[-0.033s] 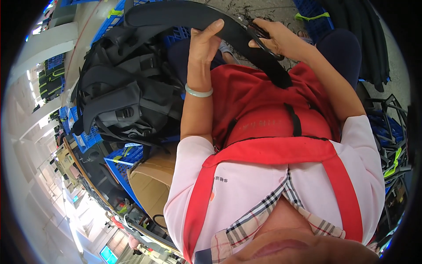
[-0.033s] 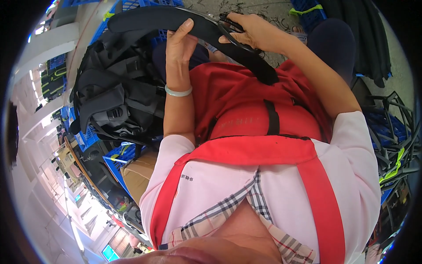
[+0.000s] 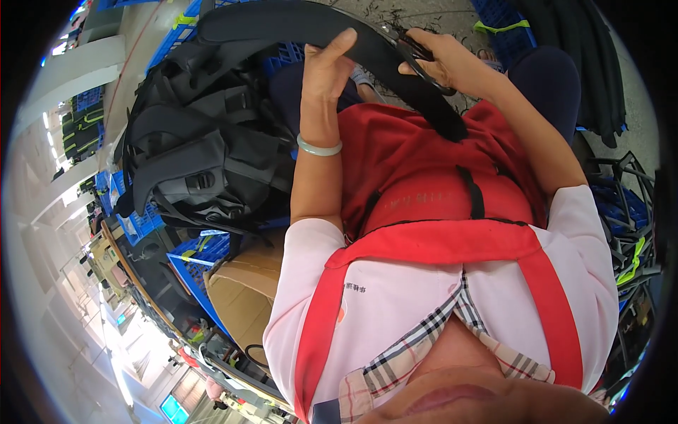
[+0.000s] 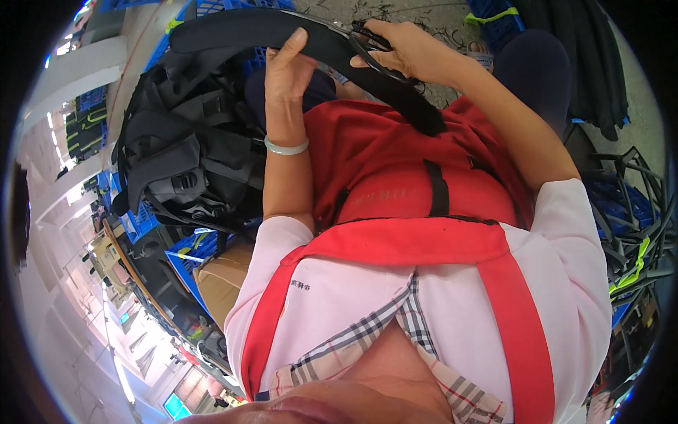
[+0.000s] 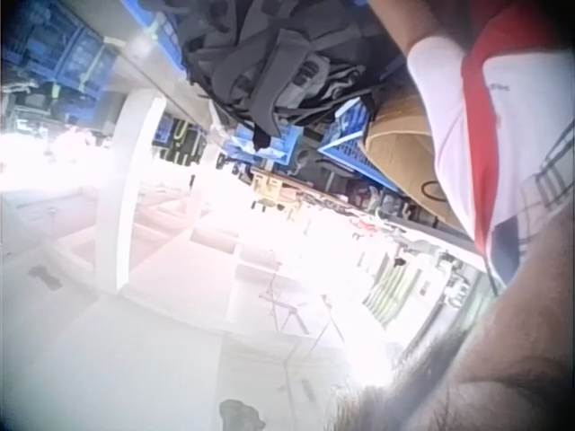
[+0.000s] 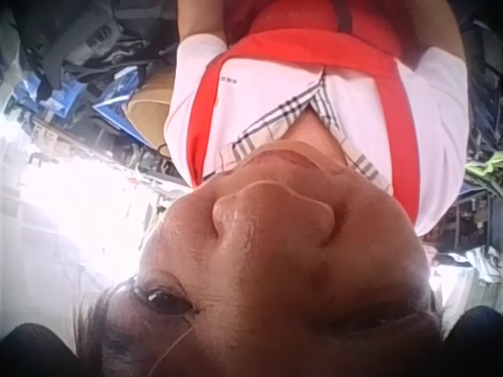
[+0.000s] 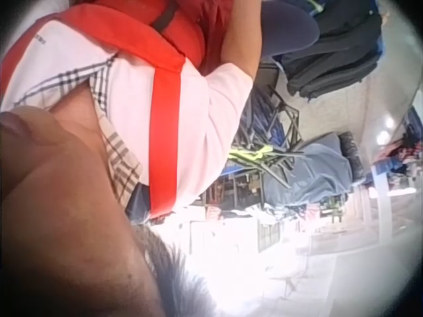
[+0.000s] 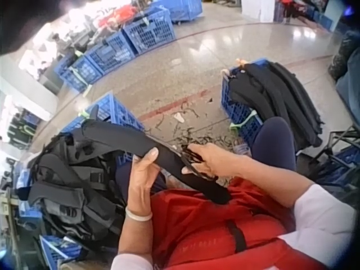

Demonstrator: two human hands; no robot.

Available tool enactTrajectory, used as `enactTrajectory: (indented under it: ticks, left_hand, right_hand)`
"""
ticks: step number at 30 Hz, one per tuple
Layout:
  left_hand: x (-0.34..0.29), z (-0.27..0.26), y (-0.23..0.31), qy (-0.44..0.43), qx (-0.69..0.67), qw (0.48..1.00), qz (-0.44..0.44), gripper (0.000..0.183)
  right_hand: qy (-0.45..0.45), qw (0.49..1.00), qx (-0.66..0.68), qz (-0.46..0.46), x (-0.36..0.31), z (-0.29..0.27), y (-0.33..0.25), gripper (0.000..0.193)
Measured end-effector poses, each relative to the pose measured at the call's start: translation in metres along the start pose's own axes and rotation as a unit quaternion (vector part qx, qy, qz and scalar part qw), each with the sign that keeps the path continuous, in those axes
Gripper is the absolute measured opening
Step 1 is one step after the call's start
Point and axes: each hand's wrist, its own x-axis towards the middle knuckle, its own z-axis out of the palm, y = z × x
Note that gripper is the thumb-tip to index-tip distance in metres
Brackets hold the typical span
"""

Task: Trimming excess material from curved black industrial components using scissors.

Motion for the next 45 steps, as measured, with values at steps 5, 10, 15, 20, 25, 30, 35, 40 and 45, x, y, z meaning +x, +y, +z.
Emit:
enactTrajectory:
  ticks: [5, 10, 15, 20, 25, 30, 35, 40, 45]
  left_hand:
    - [0.002, 0.006, 0.012, 0.046, -0.027, 0.998, 0.022, 0.029]
    - [0.000, 0.011, 0.008, 0.023, -0.021, 1.000, 0.003, 0.031]
    - [-0.002, 0.011, 0.009, 0.031, -0.036, 0.999, -0.003, 0.029]
    - [-0.003, 0.017, 0.006, 0.040, -0.046, 0.998, -0.002, 0.020]
    - [-0.004, 0.009, 0.006, 0.036, -0.049, 0.998, -0.015, 0.025]
    - [-0.002, 0.009, 0.003, 0.031, -0.047, 0.998, -0.014, 0.024]
    - [-0.004, 0.010, 0.007, 0.033, -0.063, 0.997, -0.023, 0.023]
    - [-0.005, 0.014, 0.008, 0.042, -0.041, 0.998, -0.006, 0.022]
    - [-0.005, 0.013, 0.006, 0.058, -0.042, 0.997, 0.000, 0.023]
  right_hand:
    - [0.046, 0.999, 0.004, -0.010, 0.002, 0.008, 0.007, 0.045]
    - [0.057, 0.997, -0.047, -0.024, 0.006, 0.003, -0.005, 0.052]
    - [-0.005, 0.998, -0.065, 0.001, 0.009, 0.000, 0.002, 0.064]
    - [0.067, 0.990, -0.057, -0.112, 0.001, 0.004, 0.001, 0.057]
    - [-0.032, 0.999, -0.031, 0.014, 0.004, -0.005, -0.013, 0.057]
    - [-0.030, 0.998, -0.046, 0.006, 0.003, -0.002, 0.012, 0.067]
    - [0.045, 0.994, -0.029, -0.092, -0.007, 0.002, 0.012, 0.074]
    - [0.029, 0.996, -0.055, -0.069, -0.005, 0.001, 0.007, 0.068]
    - [0.020, 0.999, -0.002, -0.049, 0.002, 0.008, 0.014, 0.049]
